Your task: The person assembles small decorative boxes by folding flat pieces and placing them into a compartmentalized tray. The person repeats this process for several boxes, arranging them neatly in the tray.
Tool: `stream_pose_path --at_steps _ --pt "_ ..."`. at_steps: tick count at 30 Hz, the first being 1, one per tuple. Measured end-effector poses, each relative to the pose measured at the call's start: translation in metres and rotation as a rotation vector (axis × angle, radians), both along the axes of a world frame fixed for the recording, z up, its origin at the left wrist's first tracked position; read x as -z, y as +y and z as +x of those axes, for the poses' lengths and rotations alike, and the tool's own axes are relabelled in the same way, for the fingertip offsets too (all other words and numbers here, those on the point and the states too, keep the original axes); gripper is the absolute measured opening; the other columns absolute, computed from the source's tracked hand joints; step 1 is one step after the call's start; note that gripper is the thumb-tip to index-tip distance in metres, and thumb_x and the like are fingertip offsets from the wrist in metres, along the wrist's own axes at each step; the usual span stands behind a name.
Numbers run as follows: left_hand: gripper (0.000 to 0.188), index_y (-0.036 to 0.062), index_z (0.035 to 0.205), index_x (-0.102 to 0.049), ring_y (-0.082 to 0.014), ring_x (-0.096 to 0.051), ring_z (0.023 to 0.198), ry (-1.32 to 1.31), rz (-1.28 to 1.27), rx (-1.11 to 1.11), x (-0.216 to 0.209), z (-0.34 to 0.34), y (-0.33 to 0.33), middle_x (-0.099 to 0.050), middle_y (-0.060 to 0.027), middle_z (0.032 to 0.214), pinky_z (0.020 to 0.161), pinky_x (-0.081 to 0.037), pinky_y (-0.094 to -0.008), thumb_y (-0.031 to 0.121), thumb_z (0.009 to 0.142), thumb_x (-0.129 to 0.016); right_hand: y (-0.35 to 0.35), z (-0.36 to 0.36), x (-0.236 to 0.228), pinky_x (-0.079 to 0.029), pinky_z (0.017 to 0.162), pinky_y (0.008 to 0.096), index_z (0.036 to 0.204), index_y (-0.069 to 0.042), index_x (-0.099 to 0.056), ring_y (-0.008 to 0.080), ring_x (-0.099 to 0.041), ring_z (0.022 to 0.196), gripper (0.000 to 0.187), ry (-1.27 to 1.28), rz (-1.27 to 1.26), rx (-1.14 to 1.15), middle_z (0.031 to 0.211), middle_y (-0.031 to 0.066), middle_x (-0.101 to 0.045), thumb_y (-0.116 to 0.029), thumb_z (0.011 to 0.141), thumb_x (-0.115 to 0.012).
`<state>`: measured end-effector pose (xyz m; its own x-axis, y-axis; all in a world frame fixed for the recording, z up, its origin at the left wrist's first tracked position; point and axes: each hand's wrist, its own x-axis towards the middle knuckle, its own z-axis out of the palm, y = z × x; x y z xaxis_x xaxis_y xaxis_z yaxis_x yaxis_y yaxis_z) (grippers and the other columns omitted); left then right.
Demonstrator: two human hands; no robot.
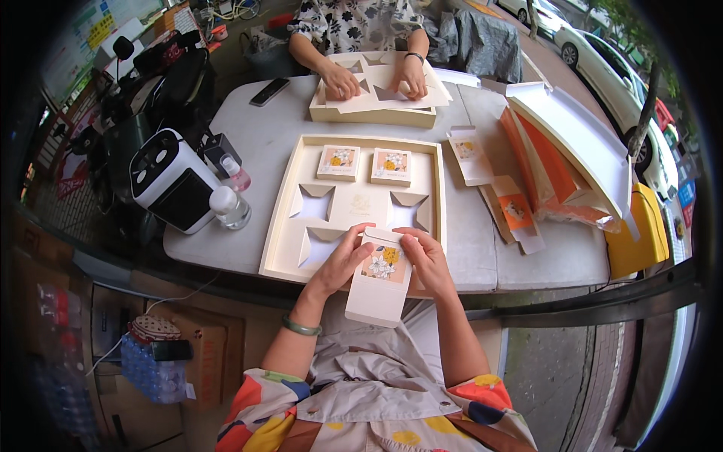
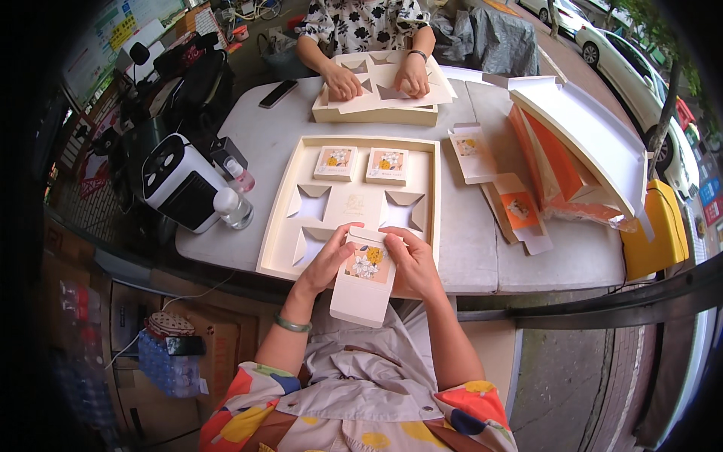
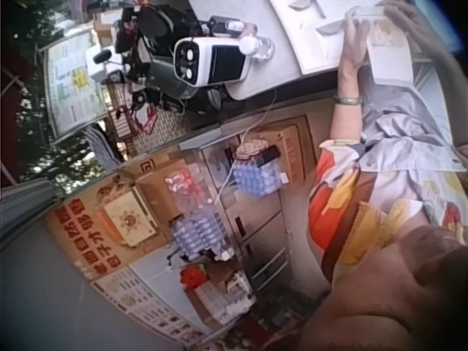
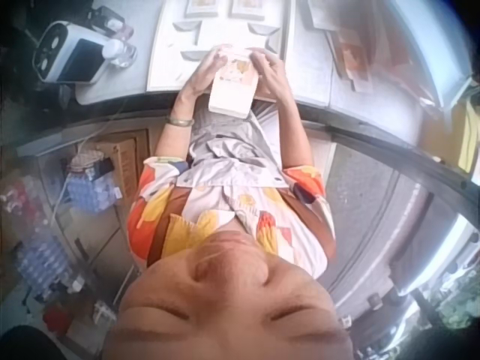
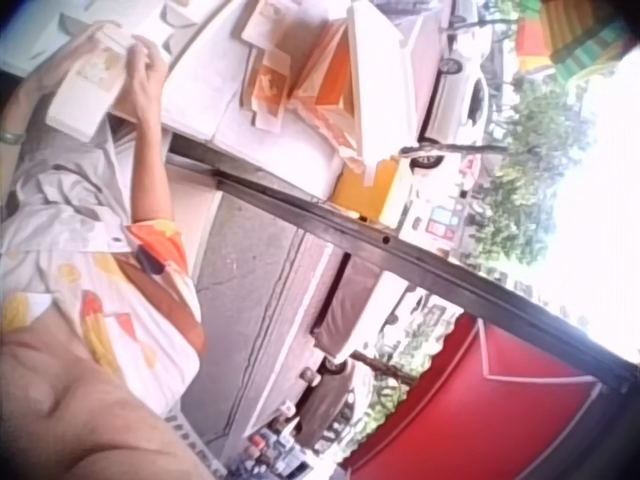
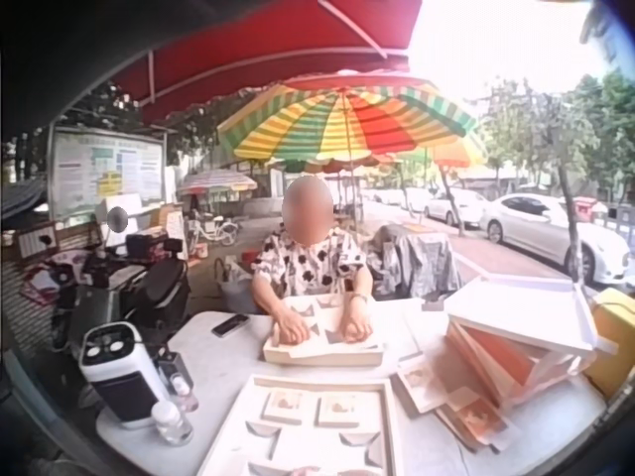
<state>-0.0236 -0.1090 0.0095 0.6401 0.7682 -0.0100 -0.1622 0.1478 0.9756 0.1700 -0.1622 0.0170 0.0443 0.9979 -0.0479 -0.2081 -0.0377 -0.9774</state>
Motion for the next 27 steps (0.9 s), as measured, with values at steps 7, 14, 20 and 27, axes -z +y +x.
stream_pose_path --at_steps 7,14,20,27 --pt "0.065 0.0007 0.145 -0.027 -0.0161 -0.052 0.113 -0.003 -0.021 0.102 -0.007 -0.001 0.001 -0.052 -0.0126 0.124 0.094 -0.045 -0.0308 0.021 0.094 -0.061 -0.001 0.004 -0.01 -0.049 0.076 0.0226 0.109 -0.001 -0.063 0.0089 -0.059 0.086 0.026 0.141 -0.052 0.017 0.094 0.0038 -0.065 -0.023 0.097 -0.055" --pt "0.075 0.0007 0.147 -0.023 -0.0182 -0.051 0.114 -0.03 0.002 0.098 -0.007 -0.002 0.0 -0.051 -0.0142 0.126 0.095 -0.045 -0.0312 0.022 0.09 -0.066 0.009 0.006 -0.01 -0.05 0.076 0.0231 0.111 0.001 -0.065 0.0103 -0.06 0.085 0.026 0.015 -0.016 -0.007 0.093 0.0048 -0.066 -0.017 0.094 -0.057" --pt "0.078 0.0028 0.149 -0.019 -0.0188 -0.052 0.114 -0.047 0.014 0.102 -0.012 -0.002 -0.001 -0.051 -0.0152 0.126 0.095 -0.046 -0.0314 0.023 0.09 -0.067 0.011 0.007 -0.01 -0.05 0.077 0.0239 0.112 0.001 -0.066 0.0104 -0.061 0.086 0.026 0.042 -0.01 -0.014 0.096 0.0062 -0.067 -0.013 0.093 -0.057" --pt "0.08 0.0033 0.149 -0.018 -0.0186 -0.053 0.113 -0.059 -0.009 0.098 -0.007 -0.003 -0.001 -0.051 -0.0157 0.126 0.094 -0.046 -0.0315 0.022 0.089 -0.068 0.009 0.002 -0.022 -0.041 0.063 0.0176 0.112 0.0 -0.067 0.0031 -0.048 0.071 0.027 0.013 -0.01 -0.012 0.078 -0.0039 -0.058 -0.011 0.092 -0.054"
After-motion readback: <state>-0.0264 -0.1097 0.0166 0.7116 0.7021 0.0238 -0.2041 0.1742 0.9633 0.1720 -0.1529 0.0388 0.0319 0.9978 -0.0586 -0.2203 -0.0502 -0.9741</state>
